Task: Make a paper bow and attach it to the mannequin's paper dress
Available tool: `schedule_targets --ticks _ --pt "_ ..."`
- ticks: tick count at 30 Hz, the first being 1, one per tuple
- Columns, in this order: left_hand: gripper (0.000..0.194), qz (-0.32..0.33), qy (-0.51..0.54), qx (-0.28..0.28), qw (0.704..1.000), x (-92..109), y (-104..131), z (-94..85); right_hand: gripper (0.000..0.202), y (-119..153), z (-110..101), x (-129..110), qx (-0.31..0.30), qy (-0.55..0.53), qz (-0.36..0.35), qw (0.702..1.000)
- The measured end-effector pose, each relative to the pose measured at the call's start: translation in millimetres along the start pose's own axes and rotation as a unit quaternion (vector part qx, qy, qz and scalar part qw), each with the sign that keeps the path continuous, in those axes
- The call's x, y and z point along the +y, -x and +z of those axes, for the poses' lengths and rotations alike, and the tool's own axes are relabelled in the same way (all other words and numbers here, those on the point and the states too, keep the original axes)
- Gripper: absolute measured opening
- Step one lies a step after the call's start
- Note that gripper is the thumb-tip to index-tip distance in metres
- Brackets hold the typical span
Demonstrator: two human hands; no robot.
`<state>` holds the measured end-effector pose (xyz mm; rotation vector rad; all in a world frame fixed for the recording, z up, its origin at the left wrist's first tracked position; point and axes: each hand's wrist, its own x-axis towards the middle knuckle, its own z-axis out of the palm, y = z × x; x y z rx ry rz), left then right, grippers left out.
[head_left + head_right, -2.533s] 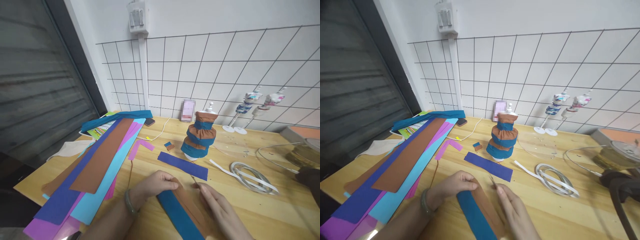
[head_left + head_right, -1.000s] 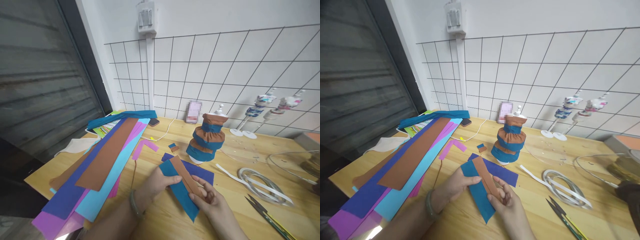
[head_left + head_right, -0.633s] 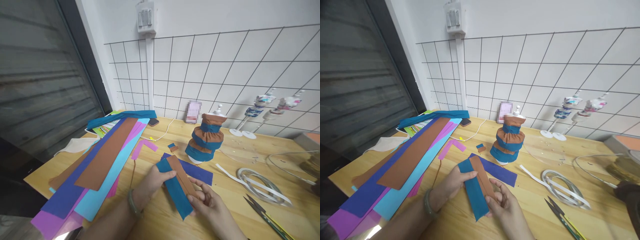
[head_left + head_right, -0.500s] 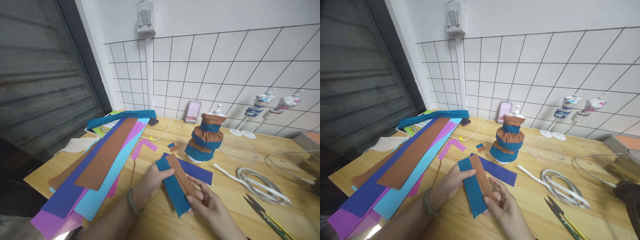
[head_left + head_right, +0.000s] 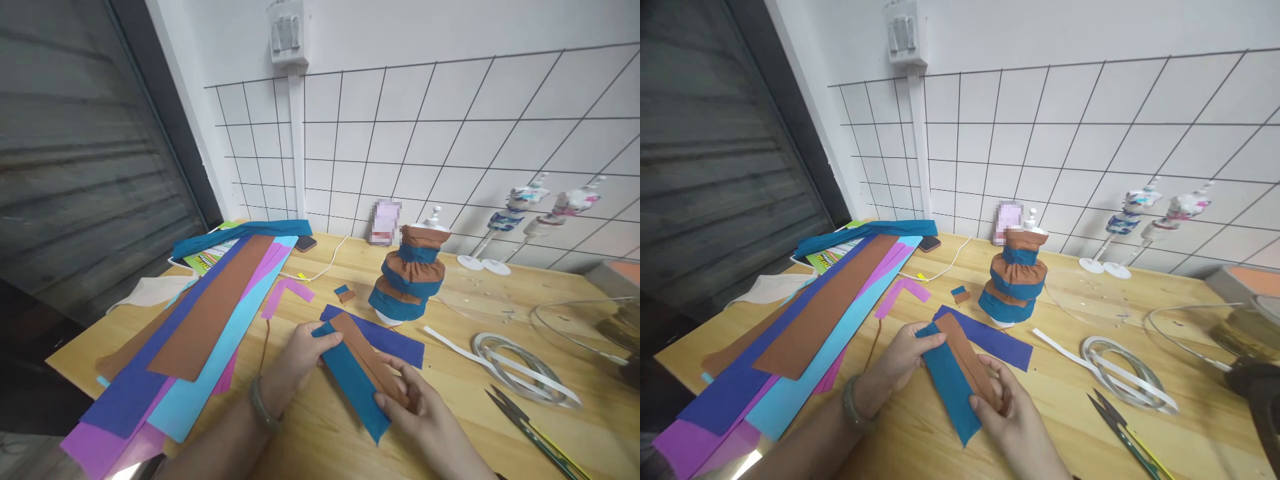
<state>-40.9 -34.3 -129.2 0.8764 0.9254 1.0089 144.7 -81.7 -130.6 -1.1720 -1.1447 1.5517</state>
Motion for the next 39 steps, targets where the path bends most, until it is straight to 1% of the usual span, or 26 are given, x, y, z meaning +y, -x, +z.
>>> schedule_targets --ticks 2,4,7,11,16,22,25,31,36,39 --pt "0.030 -0.006 0.021 -0.010 1.000 2.2 0.4 0.3 0.040 -1.9 -4.9 -4.3 0.052 0.020 -0.008 0.998" --pt "0.031 -0.004 0.036 -0.023 0.999 2.9 0.2 0.9 0.039 -3.8 -9.9 -6.2 0.093 0.017 -0.014 0.995" --pt "0.035 0.019 0.041 -0.037 0.998 0.3 -1.4 1.7 0.041 -5.7 -15.6 -4.7 0.116 -0.017 -0.028 0.993" --pt "0.041 0.029 0.009 -0.017 0.999 -5.0 -3.2 3.0 0.048 -6.1 -18.1 0.1 0.122 -0.060 -0.019 0.990" --pt "0.041 0.029 0.006 -0.067 0.997 -3.1 -0.8 6.8 0.049 -6.8 -17.5 0.2 0.121 -0.079 -0.016 0.989" --pt "0.039 0.017 -0.014 -0.045 0.999 -0.9 -1.0 5.9 0.048 -8.2 -18.6 -6.2 0.136 -0.093 -0.013 0.986" --pt "0.042 0.010 -0.005 -0.045 0.999 -2.3 -1.7 5.4 0.051 -7.9 -19.1 -7.1 0.143 -0.099 -0.013 0.985" --pt "0.042 0.010 0.007 -0.036 0.999 -3.2 -2.0 6.7 0.044 -7.5 -16.5 -6.2 0.093 -0.125 -0.017 0.988" --pt "0.042 0.018 0.007 -0.043 0.999 -3.8 -2.3 5.2 0.044 -6.2 -17.7 -5.2 0.087 -0.143 -0.014 0.986" --pt "0.041 0.019 0.000 -0.043 0.999 -5.1 -2.3 4.6 0.047 -6.9 -19.1 -4.9 0.100 -0.137 -0.011 0.986"
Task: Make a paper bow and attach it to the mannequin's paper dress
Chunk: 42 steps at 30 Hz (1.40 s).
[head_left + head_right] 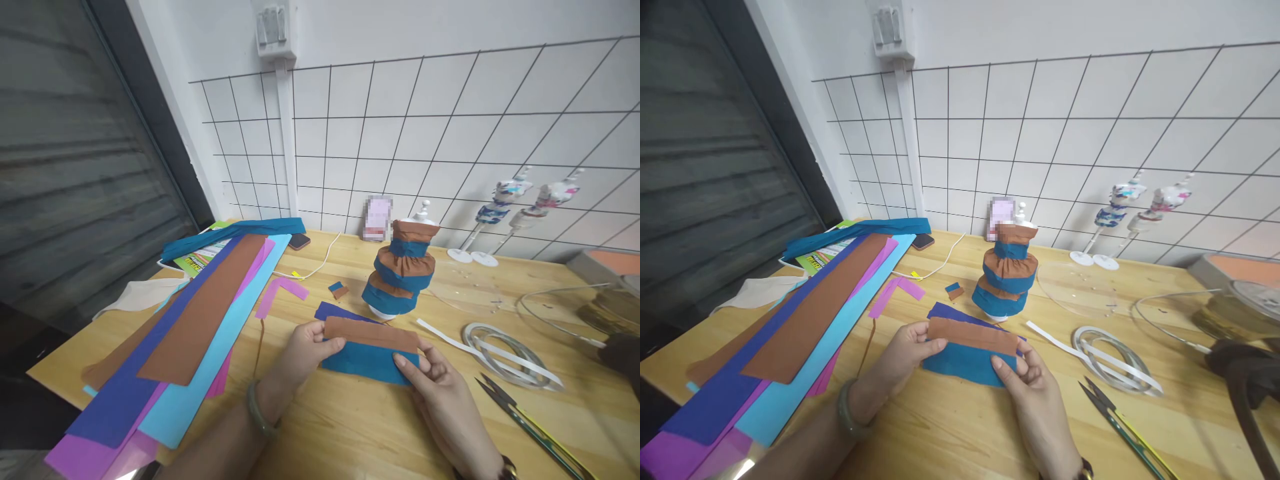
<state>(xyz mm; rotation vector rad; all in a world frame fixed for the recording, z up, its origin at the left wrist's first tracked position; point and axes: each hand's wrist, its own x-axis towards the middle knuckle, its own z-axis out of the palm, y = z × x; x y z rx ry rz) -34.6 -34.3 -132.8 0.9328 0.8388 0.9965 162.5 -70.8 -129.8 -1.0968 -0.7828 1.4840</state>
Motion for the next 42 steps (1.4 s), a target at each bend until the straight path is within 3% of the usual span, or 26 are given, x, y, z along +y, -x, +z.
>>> schedule_targets --ticks 6,12,16,18,22,25,31,42 --pt "0.042 -0.028 -0.045 0.007 0.999 -0.9 -0.1 1.0 0.054 -3.7 -2.0 -1.1 0.045 0.011 -0.026 0.999" --pt "0.042 -0.089 -0.102 -0.171 0.976 3.9 10.1 4.4 0.053 -3.8 -4.7 -0.8 0.058 0.020 -0.020 0.998" --pt "0.043 -0.106 -0.132 -0.212 0.963 0.7 11.7 2.8 0.050 -4.5 -5.1 4.0 0.052 0.024 -0.023 0.998" --pt "0.045 -0.102 -0.115 -0.202 0.967 -3.2 9.3 1.3 0.051 -4.4 -3.9 5.4 0.043 0.015 -0.021 0.999" --pt "0.047 -0.072 -0.055 -0.118 0.989 -8.2 3.5 1.3 0.056 -1.7 2.0 5.3 0.036 0.027 -0.022 0.999" --pt "0.046 -0.068 -0.018 -0.075 0.995 -8.0 0.9 4.0 0.045 1.6 8.1 7.4 0.038 0.065 -0.045 0.996" --pt "0.040 -0.042 0.029 -0.059 0.997 -7.2 0.8 10.9 0.026 7.4 15.7 23.9 -0.030 0.116 -0.118 0.986" --pt "0.038 -0.076 0.037 -0.077 0.993 -7.9 1.8 17.0 0.025 4.6 14.3 28.4 -0.029 0.164 -0.133 0.977"
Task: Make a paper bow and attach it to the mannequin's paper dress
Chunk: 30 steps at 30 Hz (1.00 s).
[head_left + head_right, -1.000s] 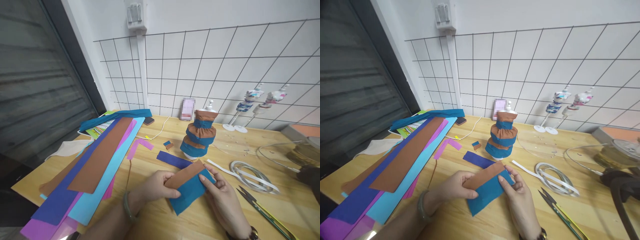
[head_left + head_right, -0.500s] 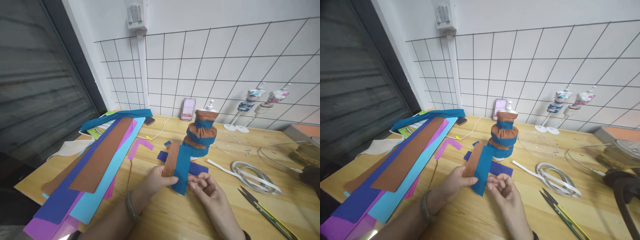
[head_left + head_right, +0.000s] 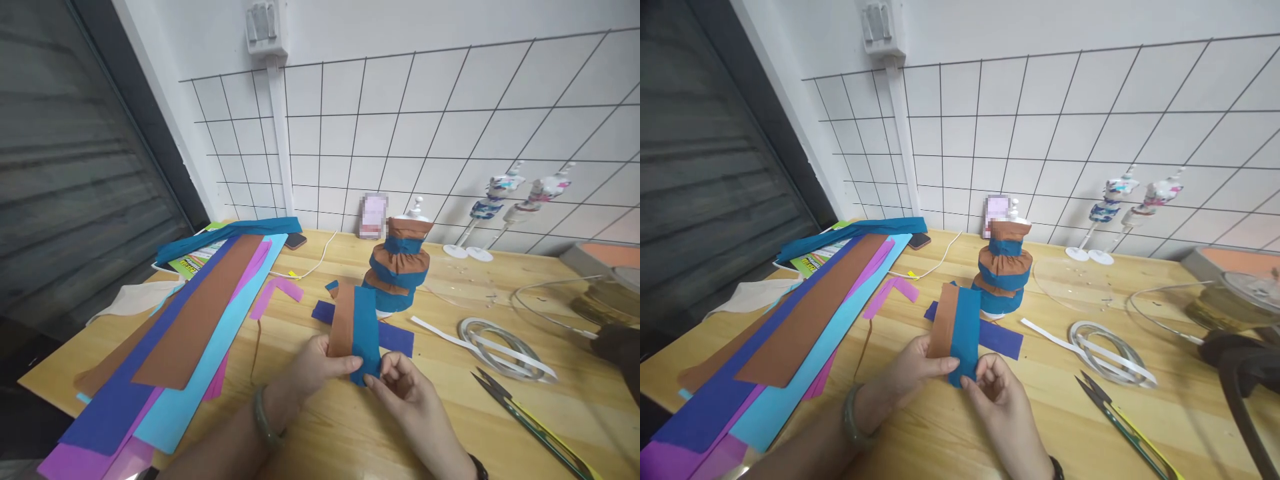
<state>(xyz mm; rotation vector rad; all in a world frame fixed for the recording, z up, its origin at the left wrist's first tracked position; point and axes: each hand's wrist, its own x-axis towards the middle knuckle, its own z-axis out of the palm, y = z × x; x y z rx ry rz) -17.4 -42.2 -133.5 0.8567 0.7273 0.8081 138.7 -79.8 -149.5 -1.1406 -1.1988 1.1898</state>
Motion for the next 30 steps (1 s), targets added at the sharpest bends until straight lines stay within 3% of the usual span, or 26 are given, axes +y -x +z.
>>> schedule_targets --ticks 9,14,30 --pt "0.037 0.009 0.030 0.045 0.999 -0.5 -1.4 0.6 0.020 3.2 0.8 -5.3 -0.020 -0.007 -0.009 1.000" --pt "0.035 0.002 0.026 0.077 0.997 -2.6 -2.4 0.7 0.017 3.5 2.7 -1.5 -0.022 0.052 0.006 0.998" --pt "0.036 0.010 0.013 0.045 0.999 -1.8 -1.8 -3.5 0.012 5.1 0.2 -1.3 -0.053 0.127 0.013 0.990"
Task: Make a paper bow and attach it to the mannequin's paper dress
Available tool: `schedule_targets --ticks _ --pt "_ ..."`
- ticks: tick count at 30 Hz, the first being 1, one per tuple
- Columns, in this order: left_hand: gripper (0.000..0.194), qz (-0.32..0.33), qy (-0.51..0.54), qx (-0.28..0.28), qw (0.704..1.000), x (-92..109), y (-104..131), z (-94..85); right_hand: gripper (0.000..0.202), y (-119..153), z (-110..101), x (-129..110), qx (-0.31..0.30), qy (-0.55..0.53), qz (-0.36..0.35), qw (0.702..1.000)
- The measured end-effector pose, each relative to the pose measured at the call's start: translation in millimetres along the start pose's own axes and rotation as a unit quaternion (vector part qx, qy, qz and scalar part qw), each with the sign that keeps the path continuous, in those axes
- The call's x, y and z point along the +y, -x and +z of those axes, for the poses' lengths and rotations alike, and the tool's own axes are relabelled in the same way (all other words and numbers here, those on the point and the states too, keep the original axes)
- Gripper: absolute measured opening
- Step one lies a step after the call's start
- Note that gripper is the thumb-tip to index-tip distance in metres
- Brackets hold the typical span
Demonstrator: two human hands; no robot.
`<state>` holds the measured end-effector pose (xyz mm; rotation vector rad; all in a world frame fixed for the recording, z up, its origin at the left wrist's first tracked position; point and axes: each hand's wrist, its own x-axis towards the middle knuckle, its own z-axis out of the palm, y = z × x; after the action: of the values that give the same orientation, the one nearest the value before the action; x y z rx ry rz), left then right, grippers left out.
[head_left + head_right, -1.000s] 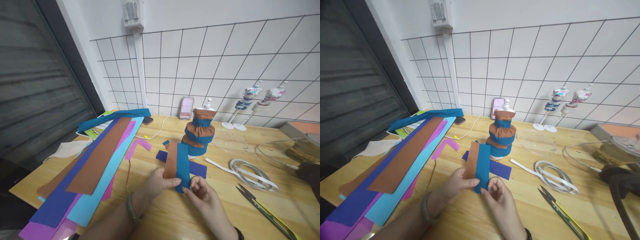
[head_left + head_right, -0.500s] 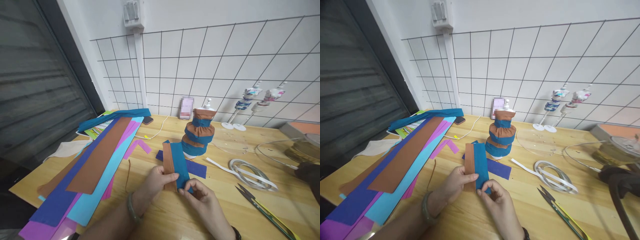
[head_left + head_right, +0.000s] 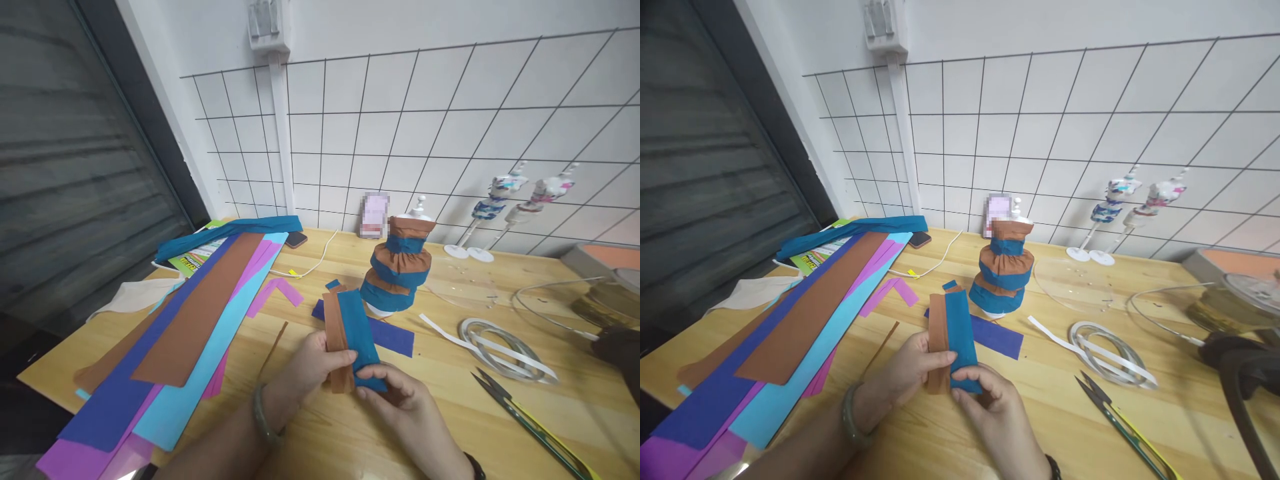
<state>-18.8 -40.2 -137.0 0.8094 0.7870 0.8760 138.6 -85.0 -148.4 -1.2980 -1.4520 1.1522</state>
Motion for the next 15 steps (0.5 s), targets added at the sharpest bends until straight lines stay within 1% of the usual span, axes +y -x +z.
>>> schedule_targets --ticks 5,9,12,15 --pt "0.029 0.005 -0.008 0.007 1.000 1.1 3.3 0.9 0.010 -0.7 -2.0 0.1 -0.009 -0.006 -0.016 1.000" --pt "0.031 0.008 -0.015 0.025 1.000 1.6 4.1 0.2 0.014 -1.3 -3.6 5.4 -0.009 -0.016 -0.019 1.000" --pt "0.032 -0.005 -0.022 0.016 1.000 2.0 3.3 -0.9 0.016 -1.3 -3.9 5.6 -0.009 -0.021 -0.031 0.999" --pt "0.034 -0.017 -0.030 0.006 0.999 3.0 3.3 -1.0 0.016 -0.9 -3.7 0.6 -0.021 -0.015 -0.045 0.999"
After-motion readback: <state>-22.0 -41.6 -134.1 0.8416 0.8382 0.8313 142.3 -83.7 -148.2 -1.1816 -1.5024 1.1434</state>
